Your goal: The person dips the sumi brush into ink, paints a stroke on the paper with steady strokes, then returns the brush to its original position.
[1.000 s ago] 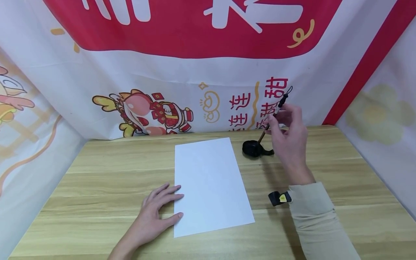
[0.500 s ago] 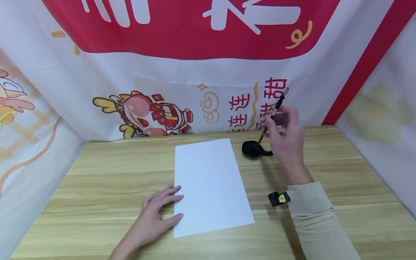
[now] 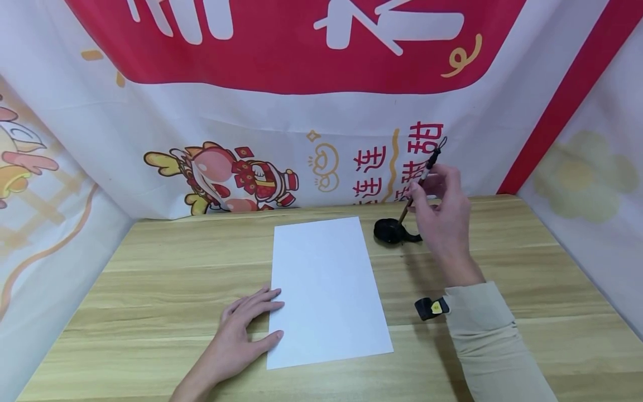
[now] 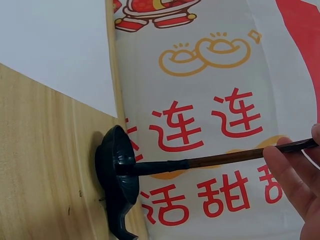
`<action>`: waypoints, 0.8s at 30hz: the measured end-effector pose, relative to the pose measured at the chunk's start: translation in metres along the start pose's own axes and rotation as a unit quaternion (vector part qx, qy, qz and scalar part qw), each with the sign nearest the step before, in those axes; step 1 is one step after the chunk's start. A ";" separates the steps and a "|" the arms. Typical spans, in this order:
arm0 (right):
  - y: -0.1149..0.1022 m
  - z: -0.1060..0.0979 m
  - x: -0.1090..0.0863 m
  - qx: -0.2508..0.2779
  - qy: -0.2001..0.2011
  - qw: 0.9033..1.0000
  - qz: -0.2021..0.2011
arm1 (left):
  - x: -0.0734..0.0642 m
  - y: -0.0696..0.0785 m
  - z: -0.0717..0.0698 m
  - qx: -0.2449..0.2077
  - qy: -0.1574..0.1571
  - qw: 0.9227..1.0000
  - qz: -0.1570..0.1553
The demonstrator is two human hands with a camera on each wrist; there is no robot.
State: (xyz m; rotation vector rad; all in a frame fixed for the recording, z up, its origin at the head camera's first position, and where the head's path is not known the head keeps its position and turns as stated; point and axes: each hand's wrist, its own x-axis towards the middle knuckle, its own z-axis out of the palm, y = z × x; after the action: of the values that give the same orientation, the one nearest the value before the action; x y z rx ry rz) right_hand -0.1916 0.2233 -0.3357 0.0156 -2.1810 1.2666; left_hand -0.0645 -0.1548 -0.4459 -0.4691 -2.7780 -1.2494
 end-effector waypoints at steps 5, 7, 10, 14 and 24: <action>-0.001 -0.001 0.000 0.004 0.004 1.000 0.008 | 0.001 0.000 -0.001 0.003 -0.001 1.000 0.002; 0.000 -0.001 0.000 0.004 0.002 1.000 0.010 | 0.001 0.001 -0.001 0.002 -0.005 1.000 0.000; 0.001 -0.001 0.000 -0.002 -0.001 1.000 0.015 | 0.002 0.001 -0.001 0.000 -0.011 1.000 -0.006; 0.003 -0.002 0.000 -0.015 0.001 1.000 0.012 | 0.002 0.001 -0.001 -0.002 -0.014 1.000 -0.010; 0.003 -0.002 0.000 -0.017 0.003 1.000 -0.007 | 0.001 0.001 -0.001 -0.001 -0.014 1.000 -0.012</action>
State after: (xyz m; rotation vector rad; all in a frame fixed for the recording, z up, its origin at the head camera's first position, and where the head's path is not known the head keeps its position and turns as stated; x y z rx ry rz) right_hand -0.1916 0.2270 -0.3375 0.0131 -2.1943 1.2193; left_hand -0.0650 -0.1543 -0.4444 -0.4566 -2.8137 -1.2613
